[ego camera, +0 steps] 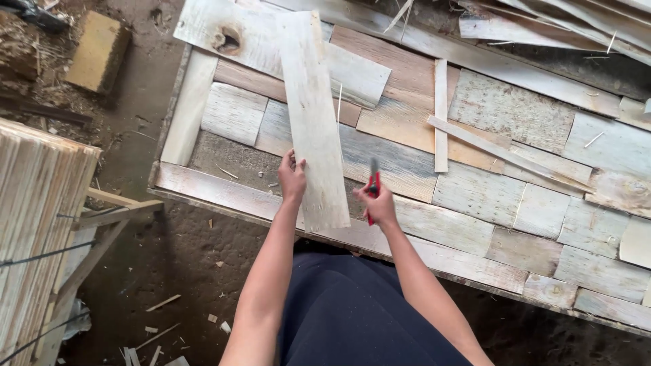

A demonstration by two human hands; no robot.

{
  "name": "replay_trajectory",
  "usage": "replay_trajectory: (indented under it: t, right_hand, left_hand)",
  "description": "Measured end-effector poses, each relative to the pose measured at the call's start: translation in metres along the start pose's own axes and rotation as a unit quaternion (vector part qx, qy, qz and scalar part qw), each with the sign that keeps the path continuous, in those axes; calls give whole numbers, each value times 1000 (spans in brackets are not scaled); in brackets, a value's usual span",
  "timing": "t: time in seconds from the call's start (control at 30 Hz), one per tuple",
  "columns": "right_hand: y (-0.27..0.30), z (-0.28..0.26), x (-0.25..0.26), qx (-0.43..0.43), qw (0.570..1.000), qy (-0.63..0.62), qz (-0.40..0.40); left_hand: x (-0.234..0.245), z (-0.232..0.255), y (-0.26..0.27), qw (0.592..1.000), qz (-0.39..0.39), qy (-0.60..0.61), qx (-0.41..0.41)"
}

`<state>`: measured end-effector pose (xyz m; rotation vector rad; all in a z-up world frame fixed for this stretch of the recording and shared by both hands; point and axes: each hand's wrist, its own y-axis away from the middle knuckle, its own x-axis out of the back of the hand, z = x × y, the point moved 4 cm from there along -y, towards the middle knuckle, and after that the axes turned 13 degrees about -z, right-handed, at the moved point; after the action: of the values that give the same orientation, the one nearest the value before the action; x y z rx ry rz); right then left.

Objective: Trimming the edges of thin wood veneer strips using a small utility cutter on a wooden workbench.

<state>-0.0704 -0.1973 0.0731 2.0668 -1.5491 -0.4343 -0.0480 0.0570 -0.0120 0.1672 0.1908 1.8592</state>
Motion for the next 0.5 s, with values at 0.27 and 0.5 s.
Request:
replay_trajectory:
  t: [0.27, 0.5]
  right_hand:
    - [-58, -49, 3, 51, 991, -113, 59]
    - [-55, -70, -9, 94, 948, -302, 33]
  left_hand:
    - [-4, 34, -3, 990, -138, 27, -17]
    - [0, 50, -23, 978, -199, 47, -36]
